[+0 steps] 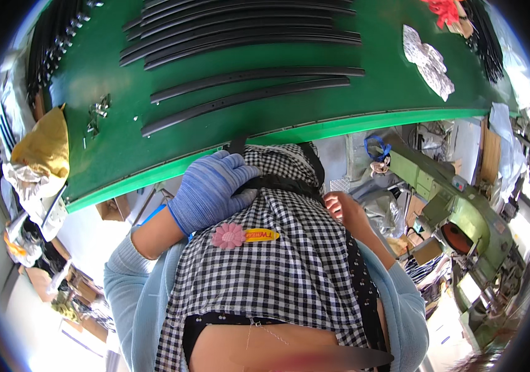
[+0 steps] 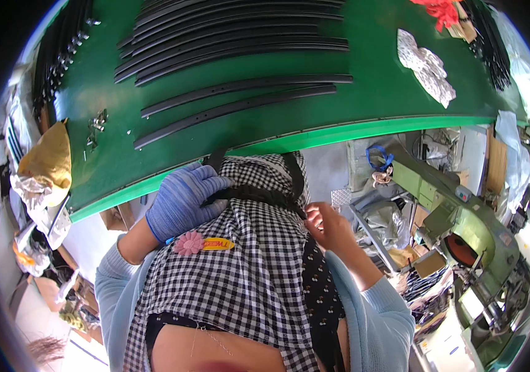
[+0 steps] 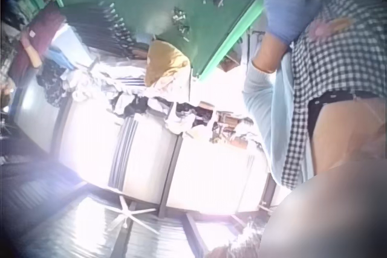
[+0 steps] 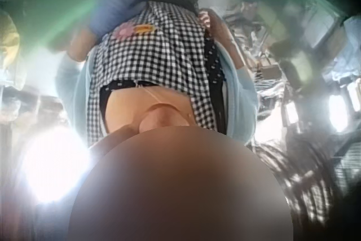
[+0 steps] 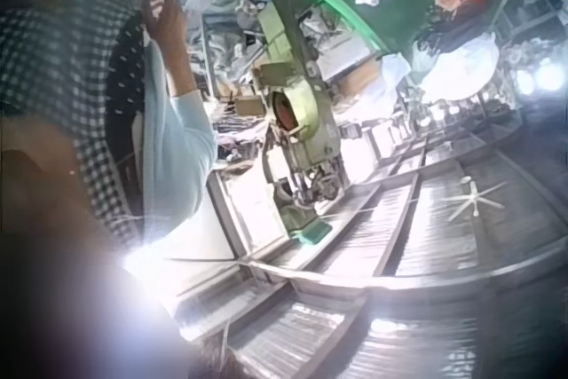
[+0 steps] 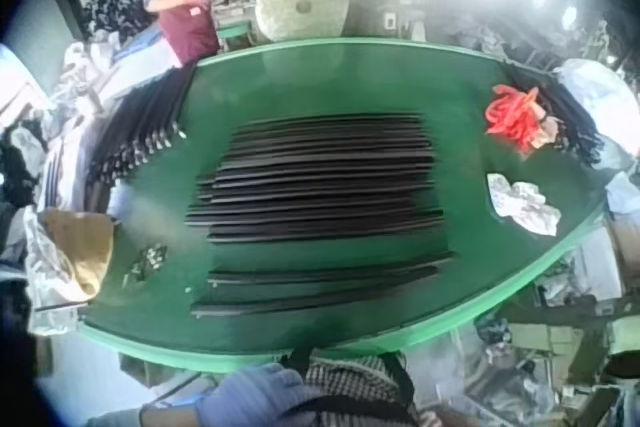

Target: The person transfers black rods from a yellow basket to a green workbench, then repeatedly picks up individual rods and small metal clips, inserts the clips into the rod ends, and places the assembled units back on the table. The person handles rods one at a time and organizes them in rows.

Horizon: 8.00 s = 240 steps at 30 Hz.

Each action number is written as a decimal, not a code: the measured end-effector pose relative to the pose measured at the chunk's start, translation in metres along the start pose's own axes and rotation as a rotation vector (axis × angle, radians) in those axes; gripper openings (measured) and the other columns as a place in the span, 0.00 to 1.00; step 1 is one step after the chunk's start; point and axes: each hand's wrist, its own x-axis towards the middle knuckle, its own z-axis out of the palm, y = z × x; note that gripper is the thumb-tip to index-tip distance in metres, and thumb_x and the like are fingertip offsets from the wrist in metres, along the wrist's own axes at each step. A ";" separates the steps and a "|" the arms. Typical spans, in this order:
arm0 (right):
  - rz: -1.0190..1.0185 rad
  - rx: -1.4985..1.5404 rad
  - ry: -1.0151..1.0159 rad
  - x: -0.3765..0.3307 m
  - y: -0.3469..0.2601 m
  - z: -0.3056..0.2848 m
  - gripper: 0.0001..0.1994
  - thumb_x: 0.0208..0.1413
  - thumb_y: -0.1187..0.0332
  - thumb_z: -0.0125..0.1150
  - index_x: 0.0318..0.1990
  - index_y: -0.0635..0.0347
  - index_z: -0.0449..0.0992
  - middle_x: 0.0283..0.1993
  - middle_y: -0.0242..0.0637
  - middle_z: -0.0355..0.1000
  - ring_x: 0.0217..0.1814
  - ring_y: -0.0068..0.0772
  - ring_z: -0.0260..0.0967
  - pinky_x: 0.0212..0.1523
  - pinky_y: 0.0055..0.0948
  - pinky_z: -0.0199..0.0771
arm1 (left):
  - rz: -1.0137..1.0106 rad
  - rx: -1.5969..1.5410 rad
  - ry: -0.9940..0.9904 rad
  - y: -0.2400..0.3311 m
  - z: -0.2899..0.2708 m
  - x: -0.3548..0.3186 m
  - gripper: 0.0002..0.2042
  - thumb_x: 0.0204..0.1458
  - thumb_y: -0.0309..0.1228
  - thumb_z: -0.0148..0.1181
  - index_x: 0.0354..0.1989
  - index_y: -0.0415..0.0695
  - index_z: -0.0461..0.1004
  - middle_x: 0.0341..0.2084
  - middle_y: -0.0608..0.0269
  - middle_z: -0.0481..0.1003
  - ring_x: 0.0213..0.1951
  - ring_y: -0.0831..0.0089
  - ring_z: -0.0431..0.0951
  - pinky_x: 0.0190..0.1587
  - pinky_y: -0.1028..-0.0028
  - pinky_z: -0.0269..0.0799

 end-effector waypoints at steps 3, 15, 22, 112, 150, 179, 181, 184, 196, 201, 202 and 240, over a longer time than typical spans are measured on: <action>-0.046 -0.162 0.104 -0.007 0.018 0.017 0.11 0.61 0.70 0.59 0.49 0.56 0.70 0.37 0.44 0.78 0.38 0.44 0.79 0.37 0.38 0.77 | 0.050 0.004 0.012 0.003 0.001 0.004 0.15 0.45 0.38 0.68 0.42 0.47 0.82 0.30 0.62 0.76 0.32 0.62 0.77 0.34 0.64 0.74; -0.124 0.755 0.101 0.037 -0.048 0.020 0.14 0.69 0.62 0.54 0.34 0.63 0.70 0.29 0.25 0.64 0.32 0.17 0.58 0.36 0.21 0.62 | -0.092 -0.248 -0.089 0.017 -0.001 0.006 0.24 0.55 0.47 0.63 0.55 0.44 0.77 0.45 0.49 0.77 0.45 0.52 0.79 0.48 0.63 0.75; -0.106 0.597 0.116 0.055 -0.055 0.031 0.13 0.68 0.61 0.55 0.39 0.64 0.73 0.29 0.26 0.67 0.32 0.18 0.62 0.36 0.23 0.65 | -0.358 -0.634 -0.206 0.009 0.024 0.024 0.20 0.67 0.42 0.51 0.53 0.37 0.76 0.39 0.56 0.81 0.43 0.69 0.79 0.51 0.72 0.73; -0.446 0.109 -0.292 0.107 -0.125 0.041 0.32 0.63 0.46 0.57 0.67 0.59 0.66 0.67 0.50 0.66 0.69 0.50 0.64 0.67 0.37 0.63 | -0.230 -0.053 -0.021 -0.026 -0.024 -0.064 0.18 0.48 0.45 0.69 0.41 0.45 0.78 0.28 0.57 0.77 0.29 0.56 0.79 0.31 0.62 0.74; -0.512 -0.335 -0.157 0.115 -0.160 0.047 0.12 0.61 0.62 0.59 0.49 0.55 0.76 0.41 0.40 0.78 0.34 0.43 0.77 0.33 0.36 0.76 | -0.333 0.191 0.158 -0.020 -0.005 -0.068 0.17 0.51 0.47 0.66 0.38 0.46 0.76 0.28 0.61 0.76 0.27 0.61 0.80 0.28 0.64 0.75; -0.266 -0.081 -0.243 0.098 -0.132 0.028 0.20 0.65 0.56 0.53 0.51 0.63 0.77 0.46 0.47 0.79 0.48 0.45 0.77 0.49 0.34 0.73 | -0.103 0.336 0.550 -0.002 0.034 -0.043 0.09 0.40 0.32 0.71 0.28 0.46 0.78 0.33 0.62 0.77 0.33 0.64 0.76 0.29 0.66 0.74; -0.194 -0.051 -0.291 0.102 -0.141 0.023 0.19 0.65 0.56 0.52 0.51 0.62 0.78 0.44 0.46 0.79 0.46 0.42 0.78 0.48 0.33 0.73 | -0.070 0.286 0.645 -0.004 0.030 -0.043 0.09 0.40 0.33 0.71 0.28 0.46 0.77 0.40 0.61 0.77 0.40 0.62 0.76 0.35 0.64 0.75; -0.240 -0.065 -0.299 0.107 -0.138 0.027 0.18 0.65 0.56 0.52 0.50 0.61 0.77 0.43 0.44 0.79 0.44 0.38 0.78 0.46 0.32 0.74 | -0.077 0.240 0.714 -0.007 0.032 -0.043 0.11 0.42 0.37 0.71 0.28 0.47 0.77 0.47 0.61 0.77 0.49 0.58 0.75 0.52 0.57 0.67; -0.332 0.083 -0.298 0.113 -0.137 0.035 0.14 0.66 0.64 0.54 0.54 0.61 0.70 0.45 0.44 0.77 0.47 0.39 0.78 0.48 0.33 0.75 | -0.446 -0.789 -0.099 -0.033 -0.005 -0.012 0.28 0.53 0.51 0.66 0.51 0.37 0.78 0.39 0.47 0.81 0.48 0.57 0.80 0.56 0.63 0.72; -0.336 0.067 -0.293 0.109 -0.138 0.034 0.15 0.66 0.63 0.55 0.54 0.61 0.70 0.46 0.45 0.78 0.46 0.39 0.78 0.48 0.33 0.76 | -0.390 -0.514 -0.195 -0.028 -0.022 -0.005 0.27 0.49 0.53 0.69 0.47 0.41 0.81 0.34 0.49 0.82 0.37 0.57 0.82 0.46 0.64 0.76; -0.332 0.069 -0.295 0.108 -0.137 0.035 0.15 0.66 0.62 0.55 0.54 0.61 0.70 0.46 0.45 0.78 0.46 0.39 0.78 0.48 0.33 0.76 | -0.396 -0.424 -0.217 -0.025 -0.026 -0.004 0.27 0.48 0.54 0.70 0.46 0.42 0.82 0.33 0.50 0.82 0.36 0.57 0.82 0.45 0.64 0.76; -0.404 0.010 -0.333 0.109 -0.142 0.041 0.23 0.72 0.55 0.44 0.67 0.57 0.63 0.45 0.45 0.75 0.46 0.40 0.74 0.50 0.32 0.71 | -0.362 -0.656 0.091 -0.021 0.004 -0.038 0.16 0.51 0.37 0.70 0.43 0.40 0.82 0.35 0.56 0.80 0.39 0.65 0.81 0.45 0.69 0.76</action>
